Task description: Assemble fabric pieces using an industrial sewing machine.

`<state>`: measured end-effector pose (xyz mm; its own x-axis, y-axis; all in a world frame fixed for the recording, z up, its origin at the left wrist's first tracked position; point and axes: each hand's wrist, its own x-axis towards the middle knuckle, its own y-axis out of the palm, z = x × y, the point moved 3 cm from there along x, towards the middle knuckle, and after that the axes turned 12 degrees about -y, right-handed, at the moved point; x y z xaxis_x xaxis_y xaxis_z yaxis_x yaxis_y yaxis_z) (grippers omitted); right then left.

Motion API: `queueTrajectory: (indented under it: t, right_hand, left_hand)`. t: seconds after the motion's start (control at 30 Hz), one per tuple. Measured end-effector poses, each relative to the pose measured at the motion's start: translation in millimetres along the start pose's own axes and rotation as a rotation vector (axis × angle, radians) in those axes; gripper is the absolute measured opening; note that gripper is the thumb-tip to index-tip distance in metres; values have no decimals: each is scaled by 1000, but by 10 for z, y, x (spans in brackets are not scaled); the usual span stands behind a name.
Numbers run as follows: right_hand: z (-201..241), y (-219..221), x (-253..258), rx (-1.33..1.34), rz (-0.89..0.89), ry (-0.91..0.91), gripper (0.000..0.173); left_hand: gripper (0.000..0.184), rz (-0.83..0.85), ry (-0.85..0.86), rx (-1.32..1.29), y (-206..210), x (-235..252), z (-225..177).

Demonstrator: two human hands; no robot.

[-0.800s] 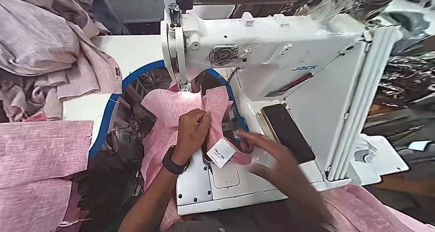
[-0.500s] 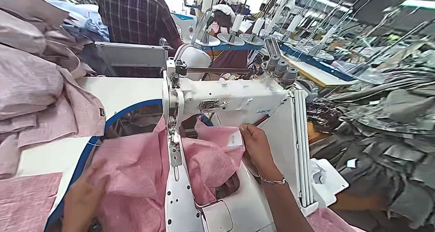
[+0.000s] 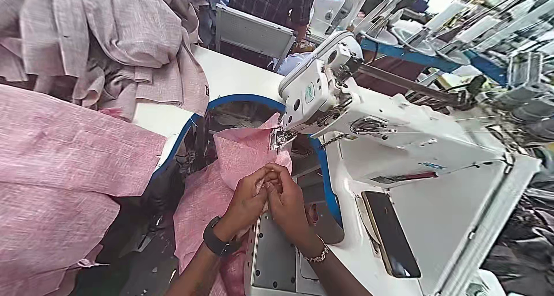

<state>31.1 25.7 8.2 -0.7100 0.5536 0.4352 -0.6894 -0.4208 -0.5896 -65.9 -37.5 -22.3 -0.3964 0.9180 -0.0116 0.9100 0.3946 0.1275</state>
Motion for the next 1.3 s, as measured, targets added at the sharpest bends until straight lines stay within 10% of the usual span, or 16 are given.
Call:
queueTrajectory:
  t: [0.13, 0.37, 0.47, 0.57, 0.67, 0.8, 0.93, 1.03, 1.2, 1.3]
  right_hand:
    - [10, -51, 24, -119, 11, 155, 56]
    - [5, -227, 37, -194, 97, 210, 16]
    - [-303, -812, 78, 205, -225, 389, 16]
    - [-396, -1490, 126, -237, -538, 330, 23]
    - [11, -1166, 196, -550, -165, 51, 39]
    - [-72, -295, 401, -585, 227, -408, 19]
    - [-359, -637, 538, -541, 126, -314, 15]
    - [-369, -403, 246, -454, 111, -282, 20]
    - [-504, -968, 261, -428, 267, 279, 52]
    - [-819, -1468, 187, -549, 193, 518, 26]
  left_hand:
    - [48, -41, -76, -157, 18, -22, 10]
    - [56, -165, -90, -76, -139, -105, 16]
    - [57, -174, -89, -40, -214, -121, -5]
    - [59, -173, -84, 39, -285, -126, 24]
    - [59, -156, -44, 258, -215, -107, -49]
    - [52, -274, 226, 806, 24, -432, -305]
    - [7, -79, -138, 864, -421, -1006, -231]
    - [17, 371, -110, 696, 61, -1181, -598]
    - [32, -195, -2, 744, 212, 233, -143]
    - [48, -246, -158, 757, 309, 388, -47]
